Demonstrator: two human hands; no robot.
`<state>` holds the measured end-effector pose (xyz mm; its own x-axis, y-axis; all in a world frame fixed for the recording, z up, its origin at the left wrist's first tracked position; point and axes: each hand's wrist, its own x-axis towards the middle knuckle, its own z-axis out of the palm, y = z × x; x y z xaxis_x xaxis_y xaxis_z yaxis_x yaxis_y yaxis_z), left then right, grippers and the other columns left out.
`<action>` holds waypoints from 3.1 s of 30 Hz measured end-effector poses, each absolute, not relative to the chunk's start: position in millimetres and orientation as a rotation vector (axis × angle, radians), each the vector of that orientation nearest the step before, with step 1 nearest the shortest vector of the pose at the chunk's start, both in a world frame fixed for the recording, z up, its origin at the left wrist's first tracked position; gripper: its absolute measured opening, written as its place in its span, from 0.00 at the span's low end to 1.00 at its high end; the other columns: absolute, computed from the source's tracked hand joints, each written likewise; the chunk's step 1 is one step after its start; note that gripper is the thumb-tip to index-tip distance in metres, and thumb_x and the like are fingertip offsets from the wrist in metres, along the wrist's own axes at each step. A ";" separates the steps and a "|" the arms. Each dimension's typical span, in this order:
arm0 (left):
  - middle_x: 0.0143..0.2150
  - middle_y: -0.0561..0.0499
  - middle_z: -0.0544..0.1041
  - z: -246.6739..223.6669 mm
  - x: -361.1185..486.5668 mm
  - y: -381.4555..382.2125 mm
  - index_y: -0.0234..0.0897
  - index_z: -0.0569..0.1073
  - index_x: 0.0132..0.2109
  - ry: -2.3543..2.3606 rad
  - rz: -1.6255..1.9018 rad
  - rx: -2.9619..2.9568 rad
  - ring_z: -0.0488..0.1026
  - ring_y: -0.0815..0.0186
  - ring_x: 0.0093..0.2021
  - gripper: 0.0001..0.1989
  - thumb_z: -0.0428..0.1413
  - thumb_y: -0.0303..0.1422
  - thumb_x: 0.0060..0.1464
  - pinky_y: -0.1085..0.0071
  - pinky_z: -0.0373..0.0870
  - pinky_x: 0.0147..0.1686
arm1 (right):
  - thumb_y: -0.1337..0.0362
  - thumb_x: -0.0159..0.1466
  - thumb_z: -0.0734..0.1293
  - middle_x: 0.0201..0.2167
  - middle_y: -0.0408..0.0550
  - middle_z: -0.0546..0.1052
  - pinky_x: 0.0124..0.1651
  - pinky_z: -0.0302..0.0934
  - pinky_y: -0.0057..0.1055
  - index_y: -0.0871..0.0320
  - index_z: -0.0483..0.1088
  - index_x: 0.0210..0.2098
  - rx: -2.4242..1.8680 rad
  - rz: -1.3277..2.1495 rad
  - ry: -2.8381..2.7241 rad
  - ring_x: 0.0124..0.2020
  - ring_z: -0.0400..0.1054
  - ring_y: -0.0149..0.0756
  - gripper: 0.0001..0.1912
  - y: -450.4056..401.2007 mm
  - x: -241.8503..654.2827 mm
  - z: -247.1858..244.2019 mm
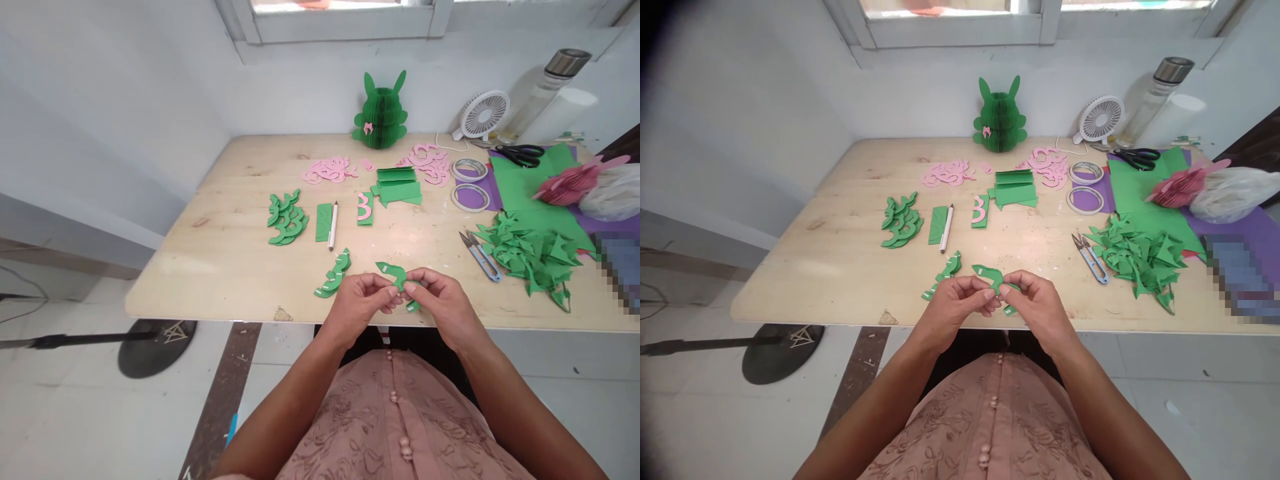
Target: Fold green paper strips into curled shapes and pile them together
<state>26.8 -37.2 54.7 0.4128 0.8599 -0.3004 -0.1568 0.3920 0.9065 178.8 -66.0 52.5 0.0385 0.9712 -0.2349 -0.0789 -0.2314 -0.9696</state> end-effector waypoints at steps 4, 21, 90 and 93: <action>0.23 0.50 0.76 53.2 25.8 -38.1 0.32 0.74 0.27 0.907 0.772 0.951 0.71 0.69 0.25 0.11 0.62 0.37 0.43 0.72 0.68 0.28 | 0.58 0.54 0.69 0.26 0.42 0.73 0.33 0.59 0.28 0.59 0.71 0.32 -1.382 1.364 -1.084 0.28 0.65 0.30 0.11 -66.4 179.9 50.2; 0.29 0.52 0.76 53.4 33.3 -39.3 0.34 0.74 0.31 0.893 0.919 0.936 0.70 0.69 0.31 0.08 0.63 0.32 0.42 0.73 0.66 0.35 | 0.59 0.56 0.66 0.24 0.42 0.71 0.31 0.58 0.27 0.58 0.71 0.30 -1.504 1.229 -1.237 0.27 0.63 0.30 0.08 -68.8 176.1 53.8; 0.23 0.51 0.74 49.0 36.5 -43.4 0.31 0.74 0.27 0.978 0.858 0.729 0.68 0.72 0.23 0.09 0.64 0.33 0.40 0.74 0.68 0.26 | 0.64 0.59 0.62 0.34 0.45 0.78 0.45 0.60 0.37 0.54 0.71 0.39 -1.670 0.703 -1.604 0.37 0.70 0.38 0.09 -75.3 170.3 52.3; 0.23 0.51 0.74 48.7 36.9 -42.9 0.32 0.74 0.26 0.984 0.843 0.737 0.68 0.71 0.22 0.09 0.64 0.34 0.40 0.74 0.67 0.25 | 0.64 0.59 0.62 0.36 0.46 0.78 0.46 0.59 0.38 0.53 0.72 0.39 -1.672 0.626 -1.637 0.39 0.70 0.39 0.10 -75.8 170.3 50.0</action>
<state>36.9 -42.9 48.7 0.3051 0.8639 -0.4007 -0.2636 0.4810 0.8362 170.3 -75.8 50.0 0.0828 0.9877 0.1325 0.6470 0.0479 -0.7610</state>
